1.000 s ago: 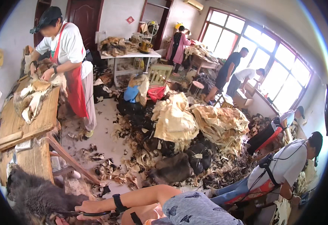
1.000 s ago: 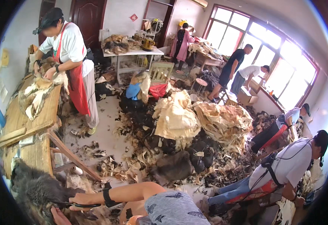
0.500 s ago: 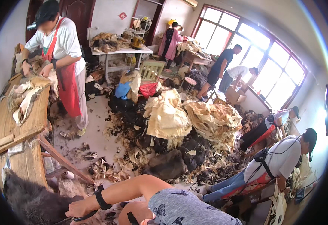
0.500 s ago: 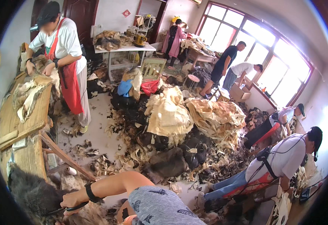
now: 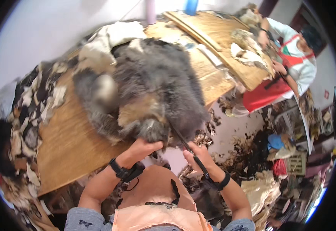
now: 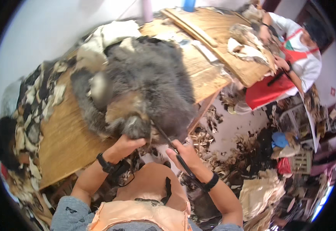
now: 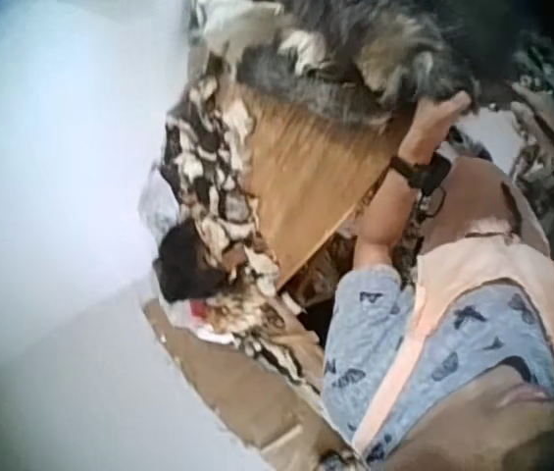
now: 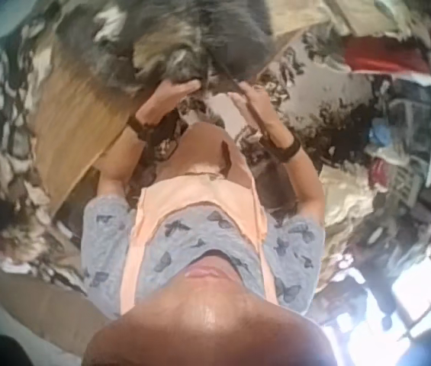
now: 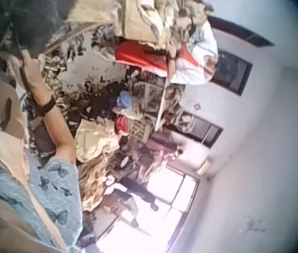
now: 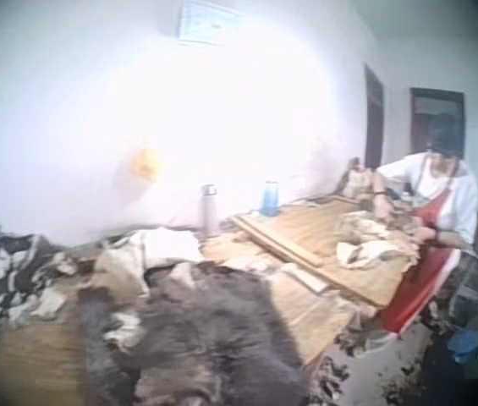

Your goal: Trim excess material from processed leather hides using scissors.

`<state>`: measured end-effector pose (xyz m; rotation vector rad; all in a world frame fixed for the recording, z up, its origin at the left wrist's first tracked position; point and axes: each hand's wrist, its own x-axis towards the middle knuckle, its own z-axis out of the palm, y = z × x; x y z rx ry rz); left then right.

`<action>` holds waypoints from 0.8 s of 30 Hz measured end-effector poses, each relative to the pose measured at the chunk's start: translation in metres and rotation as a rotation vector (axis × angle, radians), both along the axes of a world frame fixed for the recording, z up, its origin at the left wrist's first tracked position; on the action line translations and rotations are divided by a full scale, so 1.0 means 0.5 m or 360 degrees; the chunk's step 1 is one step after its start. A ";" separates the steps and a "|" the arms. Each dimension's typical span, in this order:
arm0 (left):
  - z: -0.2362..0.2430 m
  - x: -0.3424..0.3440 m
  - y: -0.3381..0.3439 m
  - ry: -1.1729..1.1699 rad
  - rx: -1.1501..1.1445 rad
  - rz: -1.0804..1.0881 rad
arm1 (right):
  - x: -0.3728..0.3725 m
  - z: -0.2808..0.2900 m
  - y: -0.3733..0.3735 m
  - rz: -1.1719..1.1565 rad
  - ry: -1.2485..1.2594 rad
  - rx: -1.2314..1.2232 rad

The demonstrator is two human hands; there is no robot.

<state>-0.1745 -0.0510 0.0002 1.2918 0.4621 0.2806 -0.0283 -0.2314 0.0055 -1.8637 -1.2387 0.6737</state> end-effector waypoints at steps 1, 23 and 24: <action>-0.004 -0.002 0.008 -0.0050 -0.0006 -0.0064 | -0.004 -0.002 -0.002 -0.0019 0.0076 -0.0140; 0.037 0.026 0.013 -0.0523 -0.0795 0.0500 | -0.044 0.042 0.075 -0.0130 0.0590 -0.0289; 0.028 0.020 0.019 -0.0478 -0.0793 0.0492 | -0.042 0.040 0.075 -0.0101 0.0584 -0.0319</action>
